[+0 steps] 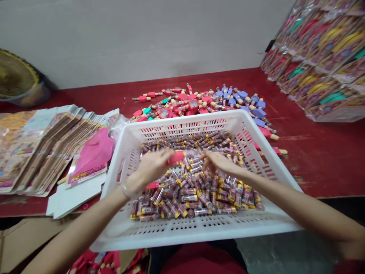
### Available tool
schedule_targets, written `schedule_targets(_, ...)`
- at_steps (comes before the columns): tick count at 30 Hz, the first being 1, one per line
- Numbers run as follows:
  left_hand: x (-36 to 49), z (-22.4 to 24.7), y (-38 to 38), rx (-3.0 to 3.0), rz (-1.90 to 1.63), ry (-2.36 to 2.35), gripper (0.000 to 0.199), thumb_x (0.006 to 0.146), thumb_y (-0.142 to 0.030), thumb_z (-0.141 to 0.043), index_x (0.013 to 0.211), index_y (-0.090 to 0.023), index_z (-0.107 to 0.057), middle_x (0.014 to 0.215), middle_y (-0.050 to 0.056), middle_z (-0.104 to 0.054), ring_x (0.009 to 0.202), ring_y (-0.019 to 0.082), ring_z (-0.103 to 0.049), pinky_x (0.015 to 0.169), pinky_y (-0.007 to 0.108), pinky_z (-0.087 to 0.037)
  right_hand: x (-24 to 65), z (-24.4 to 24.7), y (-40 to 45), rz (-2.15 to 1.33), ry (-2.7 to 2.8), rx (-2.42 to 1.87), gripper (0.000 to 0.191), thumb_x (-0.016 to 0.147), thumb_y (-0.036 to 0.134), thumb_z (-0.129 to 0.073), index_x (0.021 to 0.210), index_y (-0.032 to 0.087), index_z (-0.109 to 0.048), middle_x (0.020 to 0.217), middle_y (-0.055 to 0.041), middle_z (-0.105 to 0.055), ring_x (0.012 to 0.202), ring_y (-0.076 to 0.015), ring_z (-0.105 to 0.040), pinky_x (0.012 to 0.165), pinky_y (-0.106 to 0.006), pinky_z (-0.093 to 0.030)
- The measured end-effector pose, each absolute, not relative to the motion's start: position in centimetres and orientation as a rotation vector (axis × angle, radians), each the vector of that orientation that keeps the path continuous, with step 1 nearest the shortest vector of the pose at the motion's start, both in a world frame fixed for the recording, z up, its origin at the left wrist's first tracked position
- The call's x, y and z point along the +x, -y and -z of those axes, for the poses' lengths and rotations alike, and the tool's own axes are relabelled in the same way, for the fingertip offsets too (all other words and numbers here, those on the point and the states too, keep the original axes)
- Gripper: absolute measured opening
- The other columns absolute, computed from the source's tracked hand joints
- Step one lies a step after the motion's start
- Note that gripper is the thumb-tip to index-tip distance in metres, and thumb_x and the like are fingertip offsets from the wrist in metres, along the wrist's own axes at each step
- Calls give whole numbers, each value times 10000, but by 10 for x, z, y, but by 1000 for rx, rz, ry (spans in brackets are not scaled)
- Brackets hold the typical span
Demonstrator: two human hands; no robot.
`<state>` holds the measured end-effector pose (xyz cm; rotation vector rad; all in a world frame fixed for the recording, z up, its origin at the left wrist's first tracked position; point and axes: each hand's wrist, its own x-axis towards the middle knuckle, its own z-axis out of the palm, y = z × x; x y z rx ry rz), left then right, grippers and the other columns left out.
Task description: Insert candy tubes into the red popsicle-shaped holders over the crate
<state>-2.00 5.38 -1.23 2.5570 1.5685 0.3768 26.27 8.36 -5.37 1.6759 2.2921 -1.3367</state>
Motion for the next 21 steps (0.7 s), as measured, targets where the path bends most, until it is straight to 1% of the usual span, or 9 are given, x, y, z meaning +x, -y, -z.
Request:
schedule_targets(2, -30, -19, -92, 2450, -474, -1920, 396, 947, -448, -506, 1181, -141, -598, 1134, 140, -652, 933, 258, -637, 823, 373, -506, 270, 63, -97, 729, -2281, 1882, 564, 1050, 499, -253, 884, 125, -641, 944, -172, -683, 871, -266, -665, 791, -350, -480)
schedule_targets(4, -40, -45, -124, 2388, -552, -2046, 462, 919, -438, -570, 1266, -134, -545, 1209, 142, -615, 1042, 265, -610, 901, 369, -486, 276, 77, -102, 523, -2202, 1886, 437, 1003, 445, -455, 831, 100, -660, 959, -222, -678, 969, -351, -646, 875, -434, -446)
schedule_targets(6, -48, -58, -136, 2419, -551, -2081, 595, 893, -413, -618, 1382, -127, -438, 1344, 165, -527, 1145, 276, -569, 962, 370, -461, 281, 92, -103, 523, -2159, 1850, 375, 975, 397, -517, 818, 93, -671, 937, -229, -682, 963, -371, -649, 861, -445, -447)
schedule_targets(8, -55, -50, -122, 2502, -368, -2046, 605, 888, -386, -621, 1394, -125, -415, 1354, 179, -512, 1154, 289, -564, 970, 387, -457, 285, 101, -105, 509, -2138, 1852, 351, 967, 383, -515, 848, 94, -676, 928, -221, -685, 935, -361, -658, 795, -407, -465)
schedule_targets(12, -69, 10, -51, 2338, 391, -1689, 382, 749, -261, -744, 1085, -129, -619, 1087, 155, -646, 1033, 314, -613, 900, 401, -486, 284, 97, -113, 535, -2214, 1888, 295, 899, 414, -561, 827, 142, -649, 851, -141, -688, 838, -309, -664, 672, -326, -447)
schedule_targets(13, -71, 26, -36, 2263, 474, -1651, 332, 705, -217, -765, 993, -115, -637, 1054, 170, -650, 1040, 331, -607, 901, 408, -482, 282, 92, -113, 588, -2296, 1923, 265, 874, 413, -583, 822, 158, -632, 846, -112, -688, 827, -286, -660, 667, -310, -441)
schedule_targets(15, -72, 48, -18, 2192, 518, -1637, 194, 768, -236, -703, 893, -104, -634, 974, 176, -658, 973, 320, -625, 866, 407, -486, 277, 81, -109, 812, -2516, 1976, 231, 833, 407, -618, 807, 179, -591, 839, -71, -681, 802, -244, -646, 671, -289, -440)
schedule_targets(18, -55, 45, -20, 2048, 216, -1606, 317, 957, -397, -424, 972, -127, -590, 912, 113, -657, 793, 223, -629, 745, 342, -498, 267, 61, -92, 1302, -2827, 1796, 233, 817, 406, -615, 864, 187, -550, 838, -46, -661, 749, -204, -619, 676, -286, -462)
schedule_targets(21, -22, 23, -27, 1659, -365, -1375, 374, 953, -489, -387, 1067, -165, -534, 1014, 74, -637, 846, 182, -607, 729, 287, -490, 261, 42, -75, 1376, -3096, 1456, 249, 862, 327, -540, 1058, 173, -532, 914, -57, -628, 785, -194, -599, 724, -309, -482)
